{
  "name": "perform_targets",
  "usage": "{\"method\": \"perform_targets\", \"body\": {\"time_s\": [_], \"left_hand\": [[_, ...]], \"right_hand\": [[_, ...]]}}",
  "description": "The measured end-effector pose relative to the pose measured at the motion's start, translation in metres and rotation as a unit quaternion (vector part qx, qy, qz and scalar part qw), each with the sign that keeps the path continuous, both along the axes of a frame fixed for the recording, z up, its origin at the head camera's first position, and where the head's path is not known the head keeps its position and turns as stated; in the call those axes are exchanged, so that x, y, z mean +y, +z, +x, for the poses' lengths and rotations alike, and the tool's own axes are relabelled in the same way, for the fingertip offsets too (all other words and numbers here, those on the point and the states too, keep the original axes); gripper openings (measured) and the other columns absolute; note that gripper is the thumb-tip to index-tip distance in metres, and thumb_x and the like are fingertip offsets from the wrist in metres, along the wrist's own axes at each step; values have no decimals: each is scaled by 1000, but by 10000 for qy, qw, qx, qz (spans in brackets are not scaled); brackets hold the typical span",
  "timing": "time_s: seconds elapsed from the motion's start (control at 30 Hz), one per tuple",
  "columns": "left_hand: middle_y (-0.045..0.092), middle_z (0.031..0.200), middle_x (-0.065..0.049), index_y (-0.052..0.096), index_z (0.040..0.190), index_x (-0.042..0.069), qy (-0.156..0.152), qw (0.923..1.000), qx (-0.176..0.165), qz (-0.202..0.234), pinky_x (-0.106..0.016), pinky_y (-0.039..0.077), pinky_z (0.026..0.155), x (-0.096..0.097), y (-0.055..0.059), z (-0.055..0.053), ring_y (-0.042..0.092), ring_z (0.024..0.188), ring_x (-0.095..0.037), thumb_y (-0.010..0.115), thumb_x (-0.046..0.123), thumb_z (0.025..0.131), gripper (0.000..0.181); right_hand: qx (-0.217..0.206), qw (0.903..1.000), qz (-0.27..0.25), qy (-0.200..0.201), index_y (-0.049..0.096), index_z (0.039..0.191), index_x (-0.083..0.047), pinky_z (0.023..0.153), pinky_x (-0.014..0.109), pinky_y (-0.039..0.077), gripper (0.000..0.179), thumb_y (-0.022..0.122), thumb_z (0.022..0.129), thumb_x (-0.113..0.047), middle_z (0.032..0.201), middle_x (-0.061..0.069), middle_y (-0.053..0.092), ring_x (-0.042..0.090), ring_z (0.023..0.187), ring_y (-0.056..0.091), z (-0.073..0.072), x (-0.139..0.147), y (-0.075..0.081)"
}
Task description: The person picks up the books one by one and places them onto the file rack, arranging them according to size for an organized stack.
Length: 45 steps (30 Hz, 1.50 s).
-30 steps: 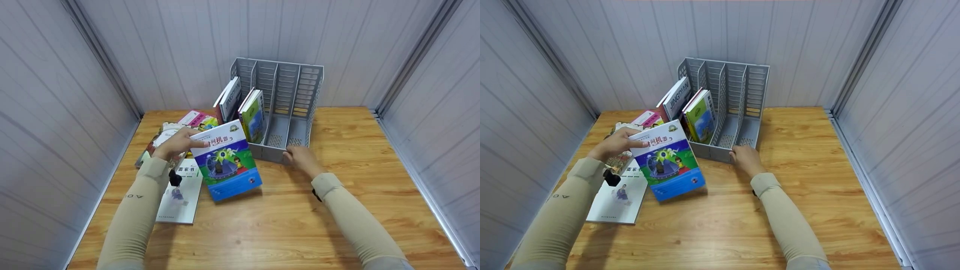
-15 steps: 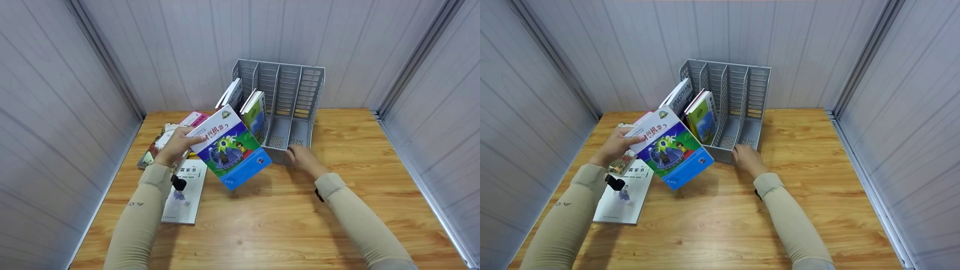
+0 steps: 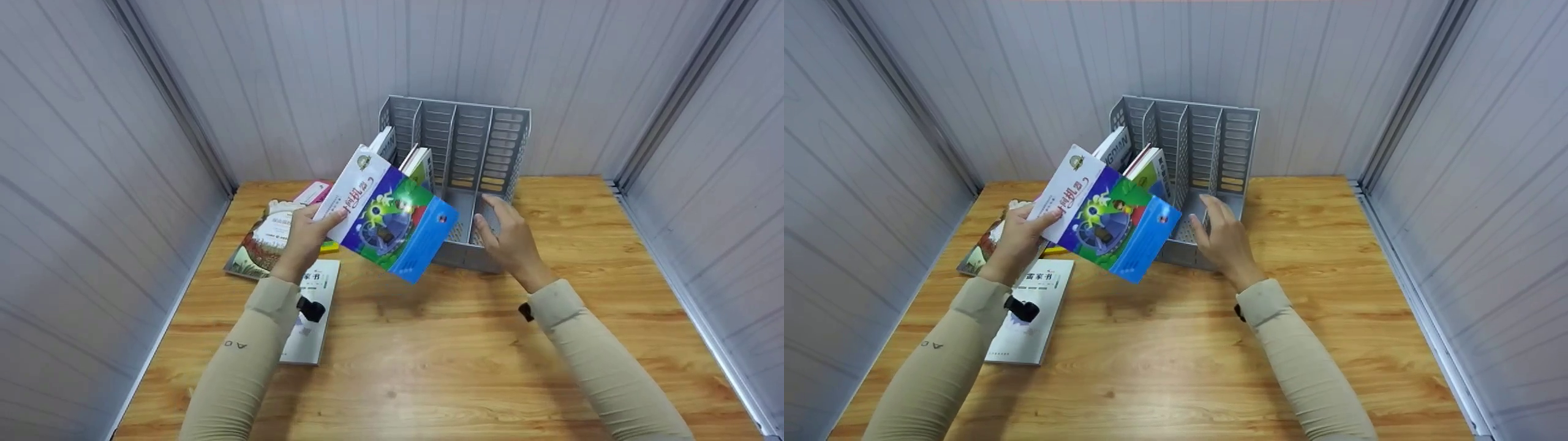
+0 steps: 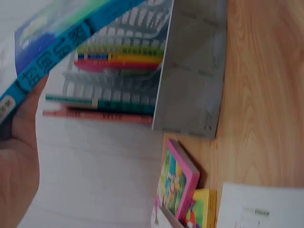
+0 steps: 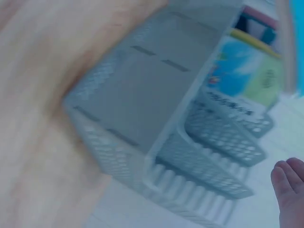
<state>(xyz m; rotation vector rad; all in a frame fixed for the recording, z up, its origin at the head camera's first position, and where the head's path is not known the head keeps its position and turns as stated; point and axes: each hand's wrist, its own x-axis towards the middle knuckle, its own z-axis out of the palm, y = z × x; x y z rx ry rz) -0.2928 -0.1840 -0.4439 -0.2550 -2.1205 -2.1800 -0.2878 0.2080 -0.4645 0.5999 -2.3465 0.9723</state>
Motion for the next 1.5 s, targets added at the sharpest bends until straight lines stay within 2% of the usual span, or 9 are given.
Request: {"method": "perform_targets", "body": {"time_s": [0.23, 0.43, 0.67, 0.77, 0.9, 1.1, 1.23, 1.37, 1.5], "left_hand": [[83, 96, -8, 70, 131, -12, 695, 9940, -293, 787, -25, 64, 64, 38, 8, 12, 79, 76, -12, 70, 5, 105, 32], [81, 108, -16, 68, 135, -10, 870, 9849, -516, 1407, -31, 68, 73, 64, 17, 21, 80, 84, -16, 69, 6, 106, 34], [77, 130, -23, 67, 141, -3, 1083, 9716, -871, 1917, -35, 68, 79, 84, 22, 29, 81, 92, -19, 70, 12, 107, 37], [76, 134, -21, 67, 143, -2, 1151, 9643, -1034, 2149, -35, 68, 84, 93, 23, 33, 81, 99, -20, 69, 13, 108, 38], [74, 138, -20, 66, 144, -3, 1187, 9596, -1171, 2265, -35, 66, 91, 104, 22, 38, 80, 109, -23, 68, 13, 108, 39], [75, 137, -17, 65, 146, 2, 1083, 9505, -1503, 2493, -40, 65, 96, 116, 19, 49, 78, 115, -26, 66, 16, 110, 39], [76, 135, -15, 65, 146, 5, 1093, 9426, -1718, 2645, -40, 66, 94, 122, 20, 55, 79, 113, -25, 66, 17, 110, 38], [75, 136, -18, 64, 146, 3, 1133, 9361, -1831, 2781, -42, 66, 93, 129, 21, 61, 79, 112, -26, 63, 16, 111, 37], [72, 142, -19, 59, 151, 2, 970, 9307, -1910, 2964, -44, 64, 99, 136, 24, 66, 75, 122, -29, 57, 15, 114, 40]], "right_hand": [[693, 9962, 325, 411, 58, 146, 10, 119, 62, 48, 52, 71, 103, -17, 149, 31, 63, 48, 140, 60, 20, -20, 20], [1133, 9867, 928, 698, 58, 146, 9, 114, 60, 53, 58, 78, 100, -23, 148, 30, 62, 46, 138, 62, 34, -37, 29], [1148, 9772, 1648, 685, 60, 147, 5, 118, 57, 51, 68, 86, 95, -32, 151, 26, 62, 43, 140, 61, 46, -54, 33], [1145, 9729, 1906, 634, 59, 148, 2, 120, 58, 49, 72, 89, 92, -33, 153, 24, 61, 43, 142, 59, 49, -60, 33], [1021, 9685, 2222, 464, 57, 152, 0, 122, 61, 46, 76, 91, 90, -29, 156, 24, 60, 44, 146, 56, 51, -65, 30], [724, 9652, 2512, 87, 54, 155, -3, 122, 66, 43, 76, 90, 90, -19, 160, 24, 56, 46, 151, 50, 52, -70, 24], [819, 9619, 2604, -115, 57, 153, -4, 119, 66, 46, 68, 85, 92, -11, 158, 24, 58, 46, 149, 53, 51, -71, 21], [1048, 9535, 2807, -315, 59, 151, -5, 116, 66, 50, 59, 78, 96, -7, 155, 24, 61, 45, 145, 58, 51, -71, 20], [1215, 9457, 2975, -490, 62, 150, -6, 113, 67, 52, 52, 76, 99, -7, 151, 24, 64, 45, 141, 62, 51, -71, 21]]}}
